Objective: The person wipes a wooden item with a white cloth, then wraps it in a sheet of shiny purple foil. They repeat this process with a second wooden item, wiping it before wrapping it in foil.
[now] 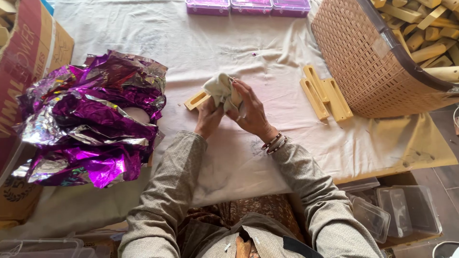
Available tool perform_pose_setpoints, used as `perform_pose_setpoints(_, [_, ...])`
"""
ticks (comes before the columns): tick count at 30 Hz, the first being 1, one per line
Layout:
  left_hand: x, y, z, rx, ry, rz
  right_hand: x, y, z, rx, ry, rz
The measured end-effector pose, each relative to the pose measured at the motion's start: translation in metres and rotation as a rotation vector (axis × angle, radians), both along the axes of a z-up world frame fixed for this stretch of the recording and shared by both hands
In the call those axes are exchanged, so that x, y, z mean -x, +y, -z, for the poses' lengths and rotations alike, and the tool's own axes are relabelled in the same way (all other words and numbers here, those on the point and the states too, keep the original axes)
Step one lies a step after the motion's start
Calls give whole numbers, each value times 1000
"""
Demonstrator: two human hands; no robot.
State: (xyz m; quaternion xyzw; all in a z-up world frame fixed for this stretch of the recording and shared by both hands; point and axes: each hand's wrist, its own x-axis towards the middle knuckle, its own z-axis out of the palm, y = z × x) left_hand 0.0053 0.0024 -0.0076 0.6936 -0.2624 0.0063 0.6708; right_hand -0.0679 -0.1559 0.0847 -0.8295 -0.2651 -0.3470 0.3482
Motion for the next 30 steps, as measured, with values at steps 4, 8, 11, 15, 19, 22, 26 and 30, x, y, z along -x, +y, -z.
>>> perform_pose_setpoints(4, [17, 2, -24, 340, 346, 238, -14, -11, 34, 132, 170, 51])
perform_pose_setpoints(8, [7, -4, -24, 524, 383, 272, -6, -3, 11, 253, 74, 54])
perform_pose_setpoints(11, [-5, 0, -16, 532, 306, 87, 10, 8, -28, 279, 36, 81])
perform_pose_setpoints(15, [-11, 7, -11, 622, 225, -56, 25, -18, -42, 353, 813, 187])
perform_pose_setpoints(19, [-23, -6, 12, 555, 77, -63, 30, -50, -18, -267, 693, -213])
perform_pose_setpoints(22, [-8, -10, 4, 281, -58, -47, 53, -35, -58, -617, 368, -430])
perform_pose_setpoints(26, [6, -2, -13, -14, -197, -60, 77, -68, -29, -958, 463, -707])
perform_pose_setpoints(30, [0, 7, -15, -81, -294, -167, 135, -110, -24, -984, 716, -484])
